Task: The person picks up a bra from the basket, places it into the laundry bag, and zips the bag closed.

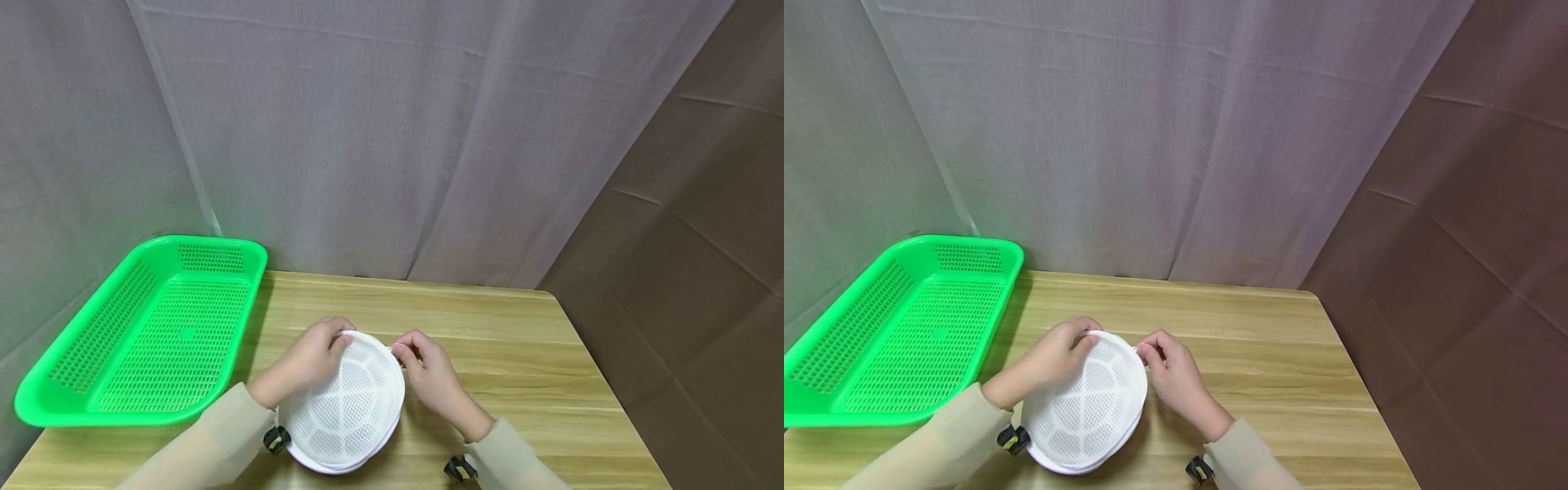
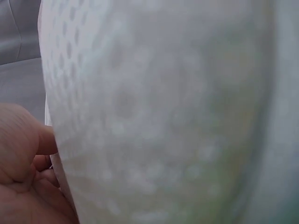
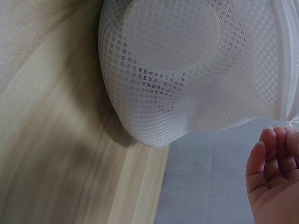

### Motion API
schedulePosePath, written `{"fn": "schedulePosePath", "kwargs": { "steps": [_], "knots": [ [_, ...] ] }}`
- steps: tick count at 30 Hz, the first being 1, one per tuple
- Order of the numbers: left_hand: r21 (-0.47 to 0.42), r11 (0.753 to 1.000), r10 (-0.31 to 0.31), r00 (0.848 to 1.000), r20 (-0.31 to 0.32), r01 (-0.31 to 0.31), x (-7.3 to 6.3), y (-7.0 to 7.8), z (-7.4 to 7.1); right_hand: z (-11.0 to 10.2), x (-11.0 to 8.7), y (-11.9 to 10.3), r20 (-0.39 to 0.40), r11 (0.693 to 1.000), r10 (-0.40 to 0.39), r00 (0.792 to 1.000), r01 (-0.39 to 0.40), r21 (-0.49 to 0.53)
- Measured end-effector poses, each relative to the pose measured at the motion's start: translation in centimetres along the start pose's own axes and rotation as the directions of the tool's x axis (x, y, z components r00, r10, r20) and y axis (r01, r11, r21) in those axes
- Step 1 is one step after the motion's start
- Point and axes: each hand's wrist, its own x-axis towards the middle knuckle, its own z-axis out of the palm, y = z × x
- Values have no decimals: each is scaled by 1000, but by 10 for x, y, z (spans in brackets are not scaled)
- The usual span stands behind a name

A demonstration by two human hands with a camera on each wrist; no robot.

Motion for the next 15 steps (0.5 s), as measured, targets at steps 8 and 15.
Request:
{"fn": "schedulePosePath", "kwargs": {
  "steps": [8,15],
  "knots": [
    [-17,1000,-11,999,-34,10,0,3,-2,-3,0,-4,0,1000,-3,1000,3,1],
    [-36,997,-73,995,-66,71,0,3,-7,-5,-1,-8,-11,1000,8,1000,-8,17]
  ]
}}
